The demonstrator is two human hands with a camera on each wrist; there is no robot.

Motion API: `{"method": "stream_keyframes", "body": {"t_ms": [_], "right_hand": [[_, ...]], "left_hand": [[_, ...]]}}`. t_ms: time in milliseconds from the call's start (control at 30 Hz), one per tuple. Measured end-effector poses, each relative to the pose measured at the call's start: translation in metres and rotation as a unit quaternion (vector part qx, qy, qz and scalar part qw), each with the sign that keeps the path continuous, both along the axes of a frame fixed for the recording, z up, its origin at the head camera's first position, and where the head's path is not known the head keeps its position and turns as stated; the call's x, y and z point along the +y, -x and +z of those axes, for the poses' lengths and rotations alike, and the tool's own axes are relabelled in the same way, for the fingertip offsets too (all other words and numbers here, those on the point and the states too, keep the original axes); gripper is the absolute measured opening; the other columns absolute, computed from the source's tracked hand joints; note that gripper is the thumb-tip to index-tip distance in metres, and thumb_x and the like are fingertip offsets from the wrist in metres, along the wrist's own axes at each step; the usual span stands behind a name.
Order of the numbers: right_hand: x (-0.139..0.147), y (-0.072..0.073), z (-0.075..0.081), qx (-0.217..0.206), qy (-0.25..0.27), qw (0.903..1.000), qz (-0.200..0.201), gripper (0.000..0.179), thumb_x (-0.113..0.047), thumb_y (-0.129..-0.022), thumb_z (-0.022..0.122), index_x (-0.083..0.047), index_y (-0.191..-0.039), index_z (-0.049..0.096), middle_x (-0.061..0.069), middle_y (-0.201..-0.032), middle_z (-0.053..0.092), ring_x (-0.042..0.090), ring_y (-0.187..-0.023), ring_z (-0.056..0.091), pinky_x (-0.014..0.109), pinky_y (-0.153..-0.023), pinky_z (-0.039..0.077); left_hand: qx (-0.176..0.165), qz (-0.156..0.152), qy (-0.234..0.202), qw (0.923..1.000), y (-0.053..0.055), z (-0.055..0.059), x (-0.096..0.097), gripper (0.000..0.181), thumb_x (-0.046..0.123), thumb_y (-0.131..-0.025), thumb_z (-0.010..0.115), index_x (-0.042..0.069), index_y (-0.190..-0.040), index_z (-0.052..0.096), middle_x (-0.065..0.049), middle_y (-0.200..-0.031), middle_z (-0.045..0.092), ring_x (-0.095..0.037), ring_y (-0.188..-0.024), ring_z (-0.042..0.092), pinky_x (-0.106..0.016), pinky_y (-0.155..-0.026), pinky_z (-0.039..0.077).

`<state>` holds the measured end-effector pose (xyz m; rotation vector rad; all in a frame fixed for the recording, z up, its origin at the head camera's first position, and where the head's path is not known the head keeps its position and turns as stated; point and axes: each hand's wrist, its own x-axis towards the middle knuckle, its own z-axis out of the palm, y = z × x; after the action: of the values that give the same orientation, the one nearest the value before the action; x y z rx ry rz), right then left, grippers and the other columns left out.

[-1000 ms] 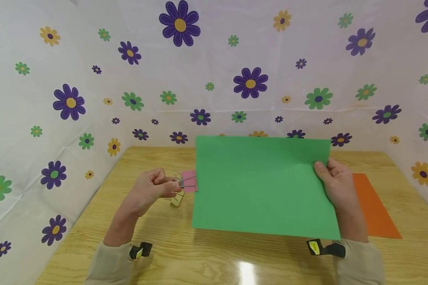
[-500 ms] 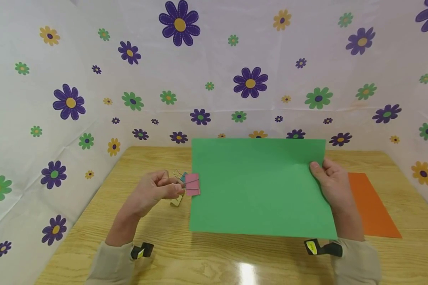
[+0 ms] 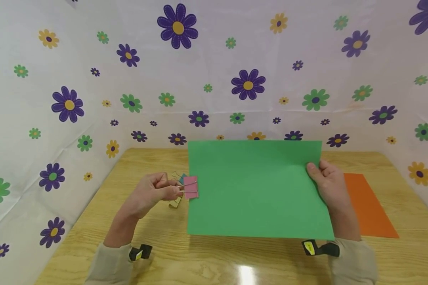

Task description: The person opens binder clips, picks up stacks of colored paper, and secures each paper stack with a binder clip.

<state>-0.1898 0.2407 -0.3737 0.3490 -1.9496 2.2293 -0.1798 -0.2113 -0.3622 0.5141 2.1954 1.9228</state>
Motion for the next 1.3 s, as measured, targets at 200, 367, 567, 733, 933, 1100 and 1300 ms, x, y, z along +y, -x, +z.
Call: {"method": "stream_keyframes", "body": {"t_ms": [200,367,567,733,933,1100,1300], "right_hand": [[0.0018,-0.0013,0.0006,0.005,0.002,1.0,-0.004,0.03,-0.008,-0.104,0.05,-0.026,-0.107,0.074,-0.005,-0.073,0.07,0.005,-0.057,0.065,0.018,-0.051,0.051],[0.0015,-0.0006,-0.0003,-0.002,-0.002,1.0,-0.003,0.029,-0.008,-0.103,0.05,-0.026,-0.107,0.074,-0.005,-0.073,0.069,0.006,-0.056,0.064,0.019,-0.051,0.051],[-0.0006,0.0009,-0.001,0.005,-0.003,1.0,0.008,0.03,-0.008,-0.104,0.049,-0.026,-0.109,0.073,-0.004,-0.073,0.07,0.006,-0.056,0.065,0.019,-0.051,0.051],[-0.0011,0.0009,-0.0013,0.01,0.0,0.9998,0.015,0.031,-0.008,-0.104,0.048,-0.026,-0.11,0.072,-0.004,-0.074,0.07,0.006,-0.058,0.066,0.019,-0.052,0.052],[-0.0022,0.0014,-0.0015,0.005,0.008,0.9997,0.024,0.031,-0.008,-0.105,0.048,-0.026,-0.113,0.071,-0.004,-0.077,0.072,0.007,-0.059,0.067,0.02,-0.053,0.053],[-0.0025,0.0018,-0.002,0.007,0.01,0.9995,0.028,0.031,-0.008,-0.105,0.047,-0.026,-0.114,0.071,-0.004,-0.079,0.072,0.007,-0.06,0.068,0.02,-0.053,0.053],[-0.0039,0.002,-0.0025,0.018,0.013,0.9992,0.033,0.031,-0.008,-0.105,0.047,-0.026,-0.118,0.07,-0.003,-0.084,0.074,0.008,-0.064,0.069,0.021,-0.056,0.055]], "left_hand": [[-0.012,0.005,0.002,0.9999,0.0011,-0.0013,-0.0013,0.049,0.008,-0.092,0.067,0.01,-0.068,0.024,0.004,-0.079,0.06,-0.029,-0.112,0.062,-0.036,-0.084,0.053],[-0.01,-0.003,-0.001,0.9999,0.0011,-0.001,-0.0019,0.049,0.007,-0.091,0.068,0.011,-0.069,0.025,-0.004,-0.087,0.066,-0.035,-0.119,0.059,-0.039,-0.089,0.054],[-0.005,-0.011,0.003,0.9999,0.0007,0.0,-0.0015,0.048,0.008,-0.091,0.068,0.011,-0.069,0.026,-0.009,-0.097,0.07,-0.035,-0.113,0.064,-0.034,-0.08,0.055],[-0.01,-0.014,0.013,0.9998,0.0005,0.0004,-0.0018,0.046,0.009,-0.092,0.067,0.011,-0.069,0.027,-0.028,-0.117,0.063,-0.038,-0.105,0.068,-0.032,-0.075,0.056],[-0.02,-0.024,0.004,0.9995,0.0013,0.0004,-0.0036,0.044,0.007,-0.092,0.065,0.013,-0.069,0.028,-0.034,-0.125,0.059,-0.037,-0.103,0.069,-0.034,-0.078,0.056],[-0.03,-0.021,-0.004,0.9993,0.0028,-0.0001,-0.0041,0.044,0.009,-0.093,0.064,0.013,-0.069,0.027,-0.032,-0.125,0.06,-0.032,-0.102,0.07,-0.04,-0.082,0.057],[-0.057,-0.006,-0.025,0.9981,0.0048,-0.0007,-0.0023,0.042,0.009,-0.095,0.059,0.012,-0.076,0.022,-0.022,-0.117,0.062,-0.026,-0.103,0.069,-0.042,-0.089,0.056]]}}
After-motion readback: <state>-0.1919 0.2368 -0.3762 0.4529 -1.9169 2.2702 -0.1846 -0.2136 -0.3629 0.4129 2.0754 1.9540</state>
